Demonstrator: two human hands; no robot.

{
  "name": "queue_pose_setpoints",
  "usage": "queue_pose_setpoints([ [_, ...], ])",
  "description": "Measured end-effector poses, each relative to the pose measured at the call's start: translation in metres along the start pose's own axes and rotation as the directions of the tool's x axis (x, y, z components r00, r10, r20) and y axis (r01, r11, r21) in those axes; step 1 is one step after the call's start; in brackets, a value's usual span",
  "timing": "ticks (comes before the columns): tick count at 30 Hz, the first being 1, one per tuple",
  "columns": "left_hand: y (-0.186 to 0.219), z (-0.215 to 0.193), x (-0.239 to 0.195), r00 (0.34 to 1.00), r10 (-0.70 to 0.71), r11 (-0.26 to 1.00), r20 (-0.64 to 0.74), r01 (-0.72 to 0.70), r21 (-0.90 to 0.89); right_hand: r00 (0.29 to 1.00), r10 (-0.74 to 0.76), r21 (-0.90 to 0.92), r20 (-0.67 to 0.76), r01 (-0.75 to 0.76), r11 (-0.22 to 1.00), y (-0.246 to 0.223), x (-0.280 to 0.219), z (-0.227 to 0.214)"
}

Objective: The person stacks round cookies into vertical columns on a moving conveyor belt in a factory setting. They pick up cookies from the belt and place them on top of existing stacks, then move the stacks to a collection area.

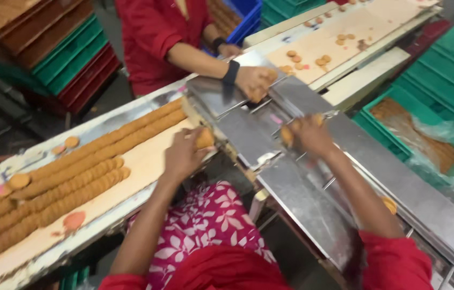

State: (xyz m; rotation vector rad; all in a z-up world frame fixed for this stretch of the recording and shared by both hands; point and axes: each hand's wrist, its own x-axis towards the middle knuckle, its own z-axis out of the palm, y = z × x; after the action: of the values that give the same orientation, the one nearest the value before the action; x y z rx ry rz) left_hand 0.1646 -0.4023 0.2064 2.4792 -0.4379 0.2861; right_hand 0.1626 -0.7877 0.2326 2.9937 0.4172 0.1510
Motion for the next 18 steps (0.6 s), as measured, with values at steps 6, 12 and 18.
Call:
queue_pose_setpoints([
  [6,0.142,0.101,0.096,0.972,0.186,0.981,0.144,-0.191,0.021,0.991,-0.132,0.504,-0.03,0.129,0.854,0.035,-0.054,0.02],
  [12,0.195,0.196,0.119,0.96,0.027,0.996,0.279,-0.05,0.079,0.999,0.044,0.481,-0.01,-0.034,0.876,0.071,-0.08,0.005],
  [18,0.171,0.192,0.064,0.943,0.301,0.938,0.145,-0.265,-0.225,0.968,0.121,0.462,-0.221,-0.005,0.887,0.101,-0.101,-0.032],
])
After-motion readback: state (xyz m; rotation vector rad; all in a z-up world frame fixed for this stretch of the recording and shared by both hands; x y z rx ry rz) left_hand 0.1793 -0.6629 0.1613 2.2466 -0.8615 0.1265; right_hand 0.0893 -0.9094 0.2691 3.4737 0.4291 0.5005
